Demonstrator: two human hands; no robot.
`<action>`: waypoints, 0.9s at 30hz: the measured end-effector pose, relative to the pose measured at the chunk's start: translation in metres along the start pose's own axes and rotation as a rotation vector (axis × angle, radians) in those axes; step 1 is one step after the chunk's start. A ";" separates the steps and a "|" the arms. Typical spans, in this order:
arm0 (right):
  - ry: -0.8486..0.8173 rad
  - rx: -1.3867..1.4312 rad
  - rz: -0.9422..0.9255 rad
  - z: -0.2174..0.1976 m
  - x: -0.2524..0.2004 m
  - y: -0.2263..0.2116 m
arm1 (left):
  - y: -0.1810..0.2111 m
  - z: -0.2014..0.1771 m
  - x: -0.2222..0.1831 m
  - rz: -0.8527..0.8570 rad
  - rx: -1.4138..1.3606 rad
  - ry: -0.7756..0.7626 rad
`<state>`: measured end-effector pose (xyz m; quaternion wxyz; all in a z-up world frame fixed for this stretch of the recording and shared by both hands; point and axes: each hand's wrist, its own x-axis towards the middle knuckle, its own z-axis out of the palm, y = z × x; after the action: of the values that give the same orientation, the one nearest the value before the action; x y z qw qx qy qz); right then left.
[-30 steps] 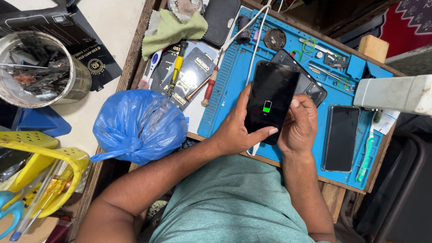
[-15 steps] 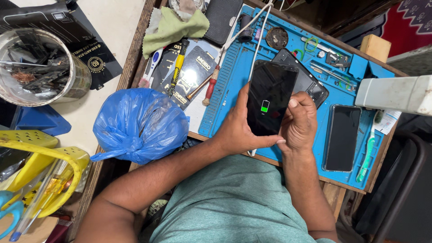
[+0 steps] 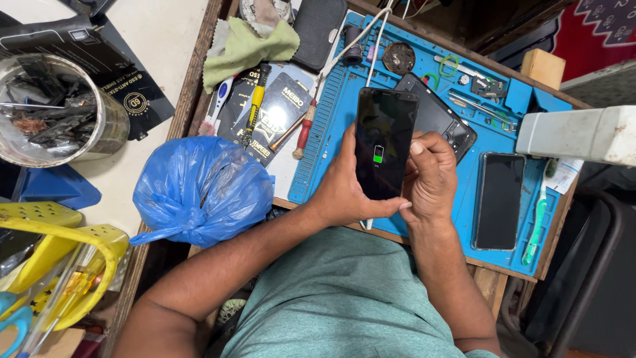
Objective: The person works on a disassembled smartphone, connecting a charging cable to test power and then inserting a SIM card. The device powers on and shows a charging icon. The person handles the phone and a SIM card while seated at a cluttered workbench.
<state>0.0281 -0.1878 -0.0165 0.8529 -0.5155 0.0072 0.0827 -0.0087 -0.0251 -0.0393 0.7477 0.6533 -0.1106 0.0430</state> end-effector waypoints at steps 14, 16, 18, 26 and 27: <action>-0.001 -0.070 -0.022 0.007 0.003 -0.001 | -0.003 -0.001 0.000 0.017 -0.047 0.007; -0.007 -0.068 -0.026 0.008 0.003 -0.002 | -0.003 -0.001 0.000 0.015 -0.056 0.004; 0.006 -0.073 -0.020 0.009 0.003 -0.002 | -0.004 -0.001 0.000 0.021 -0.059 0.005; -0.001 -0.074 -0.010 0.014 0.005 -0.004 | -0.001 -0.002 0.001 0.000 -0.054 0.005; 0.000 -0.077 -0.006 0.014 0.005 -0.004 | -0.001 -0.002 0.001 -0.003 -0.065 0.000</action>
<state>0.0329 -0.1770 -0.0069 0.8325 -0.5481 0.0025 0.0804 -0.0071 -0.0235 -0.0402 0.7687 0.6288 -0.1108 0.0381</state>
